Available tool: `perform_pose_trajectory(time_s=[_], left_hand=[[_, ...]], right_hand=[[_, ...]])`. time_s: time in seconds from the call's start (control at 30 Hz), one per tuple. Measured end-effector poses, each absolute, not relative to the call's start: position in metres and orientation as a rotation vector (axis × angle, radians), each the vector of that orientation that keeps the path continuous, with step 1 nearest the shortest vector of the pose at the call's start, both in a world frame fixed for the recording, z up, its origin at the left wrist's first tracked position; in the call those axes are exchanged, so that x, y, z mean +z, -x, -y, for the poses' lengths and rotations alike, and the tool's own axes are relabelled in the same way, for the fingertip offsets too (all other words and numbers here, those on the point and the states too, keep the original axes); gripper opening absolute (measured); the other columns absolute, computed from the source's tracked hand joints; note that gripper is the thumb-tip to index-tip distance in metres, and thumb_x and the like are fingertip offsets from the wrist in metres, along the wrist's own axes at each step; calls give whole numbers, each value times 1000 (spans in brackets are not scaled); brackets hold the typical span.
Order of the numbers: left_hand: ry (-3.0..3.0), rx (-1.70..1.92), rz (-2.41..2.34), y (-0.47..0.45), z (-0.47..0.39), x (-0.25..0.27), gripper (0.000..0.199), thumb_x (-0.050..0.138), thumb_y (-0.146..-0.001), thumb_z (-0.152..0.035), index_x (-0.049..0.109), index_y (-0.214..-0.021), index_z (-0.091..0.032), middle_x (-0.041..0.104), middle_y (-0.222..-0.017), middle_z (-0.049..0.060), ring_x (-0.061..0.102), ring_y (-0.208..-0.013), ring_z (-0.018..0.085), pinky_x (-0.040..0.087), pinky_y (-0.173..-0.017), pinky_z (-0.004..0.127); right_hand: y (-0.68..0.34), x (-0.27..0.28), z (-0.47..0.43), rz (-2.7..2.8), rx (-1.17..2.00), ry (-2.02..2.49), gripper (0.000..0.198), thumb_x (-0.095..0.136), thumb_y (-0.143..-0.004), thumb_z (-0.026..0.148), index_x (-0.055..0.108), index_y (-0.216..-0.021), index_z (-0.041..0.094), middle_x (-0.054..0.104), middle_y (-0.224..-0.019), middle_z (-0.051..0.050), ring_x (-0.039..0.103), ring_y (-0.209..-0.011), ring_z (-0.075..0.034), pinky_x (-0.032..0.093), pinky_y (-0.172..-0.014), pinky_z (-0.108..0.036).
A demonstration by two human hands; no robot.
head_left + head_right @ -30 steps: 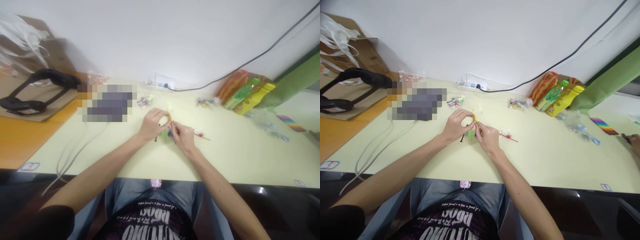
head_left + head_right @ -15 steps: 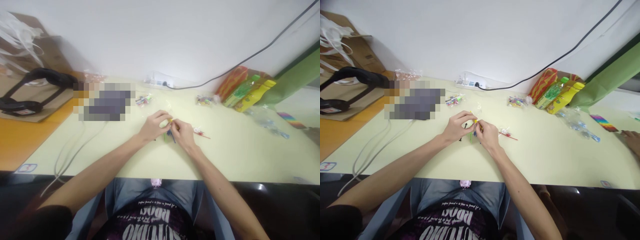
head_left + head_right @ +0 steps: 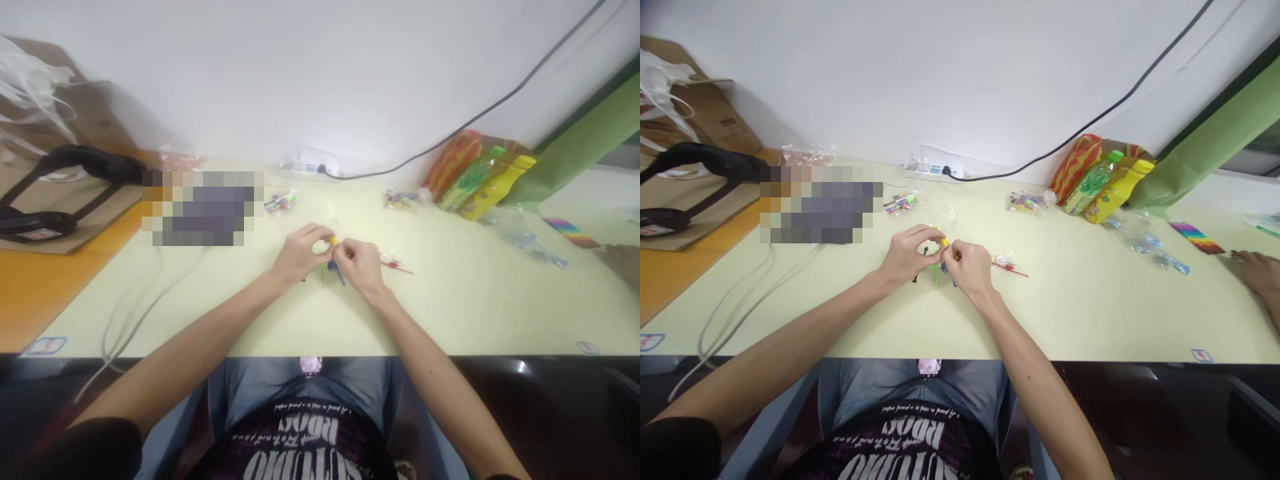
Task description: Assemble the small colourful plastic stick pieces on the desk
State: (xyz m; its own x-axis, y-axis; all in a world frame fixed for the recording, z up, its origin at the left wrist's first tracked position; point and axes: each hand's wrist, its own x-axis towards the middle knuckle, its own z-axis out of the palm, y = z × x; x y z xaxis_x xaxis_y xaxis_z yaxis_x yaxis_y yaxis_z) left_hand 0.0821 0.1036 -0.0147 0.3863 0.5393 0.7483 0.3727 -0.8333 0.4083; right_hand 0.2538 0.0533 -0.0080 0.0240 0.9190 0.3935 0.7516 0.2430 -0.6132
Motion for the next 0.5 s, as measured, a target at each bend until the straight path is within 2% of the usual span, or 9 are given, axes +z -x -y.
perform_pose_trajectory(time_s=[0.33,0.5], left_hand=[[-2447,1452,-784,-83,-105,-14,14,76,-88,-15,75,-101,-18,78,-98,4,74,-83,14,59,-82,26],[-2398,1447,-822,-88,-102,-10,16,76,-84,-13,76,-100,-18,78,-90,2,75,-79,14,59,-79,27]], right_hand=[[-252,-11,-51,1865,-8,1641,34,51,-97,29,60,-66,20,66,-63,-4,52,-57,-15,26,-60,-29],[-272,-11,-58,2019,-237,1452,32,50,-98,27,58,-68,20,66,-65,-4,52,-58,-15,26,-62,-31]])
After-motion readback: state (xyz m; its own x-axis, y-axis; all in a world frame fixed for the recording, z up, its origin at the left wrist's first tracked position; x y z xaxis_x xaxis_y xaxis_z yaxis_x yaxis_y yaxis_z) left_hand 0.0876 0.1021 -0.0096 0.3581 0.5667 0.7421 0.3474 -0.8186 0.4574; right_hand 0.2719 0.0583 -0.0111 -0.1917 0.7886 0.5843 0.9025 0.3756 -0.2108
